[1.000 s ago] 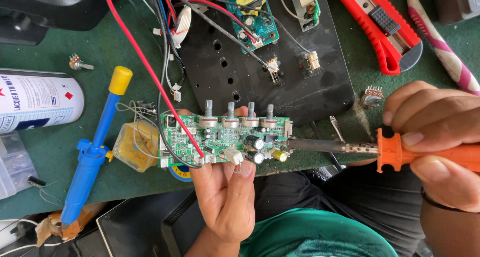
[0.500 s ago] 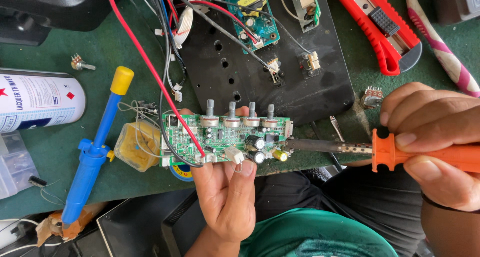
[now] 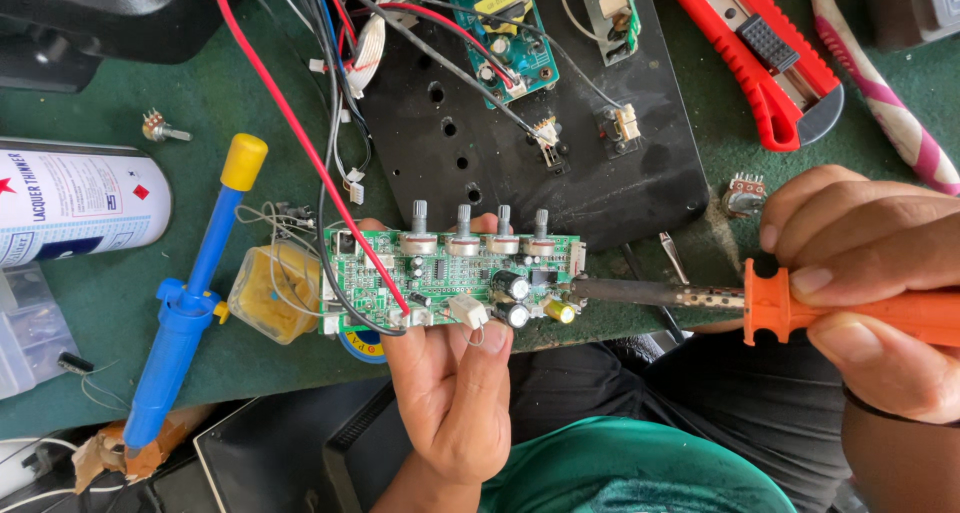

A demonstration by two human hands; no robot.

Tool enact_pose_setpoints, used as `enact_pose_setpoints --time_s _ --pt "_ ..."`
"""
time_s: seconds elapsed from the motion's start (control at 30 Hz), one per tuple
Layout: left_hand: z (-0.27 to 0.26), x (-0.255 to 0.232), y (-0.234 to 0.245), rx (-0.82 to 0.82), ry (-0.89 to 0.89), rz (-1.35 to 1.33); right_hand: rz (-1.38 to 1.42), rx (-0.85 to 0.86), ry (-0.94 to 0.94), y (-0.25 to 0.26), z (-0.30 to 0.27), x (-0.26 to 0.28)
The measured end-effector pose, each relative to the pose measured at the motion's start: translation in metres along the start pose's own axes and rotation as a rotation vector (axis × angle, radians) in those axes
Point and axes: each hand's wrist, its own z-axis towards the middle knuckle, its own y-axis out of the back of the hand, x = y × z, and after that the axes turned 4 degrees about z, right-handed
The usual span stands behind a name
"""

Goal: The person holds a green circuit board with multiple potentiometers and uses a soldering iron to work on the components. They also use a blue desoldering pump to remove solder and a toothbrush to clean the board surface.

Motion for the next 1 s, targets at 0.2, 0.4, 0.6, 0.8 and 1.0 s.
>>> enact_pose_setpoints --time_s 0.2,0.4,0.6,0.8,1.0 --pt "0.000 0.001 0.000 0.009 -0.007 -0.028 -0.013 0.046 0.024 0.003 0.001 -0.002" --pt "0.000 0.000 -0.001 0.014 -0.006 -0.043 0.006 0.036 0.028 0.000 -0.002 -0.002" --pt "-0.001 -0.001 0.000 0.006 0.013 -0.016 0.026 -0.108 0.000 0.003 -0.018 -0.015" --pt "-0.001 0.001 -0.001 -0.020 0.009 -0.066 0.074 -0.188 0.015 0.002 -0.021 -0.020" --pt "0.001 0.001 -0.001 -0.007 -0.019 -0.064 0.137 -0.216 0.012 0.004 -0.018 -0.018"
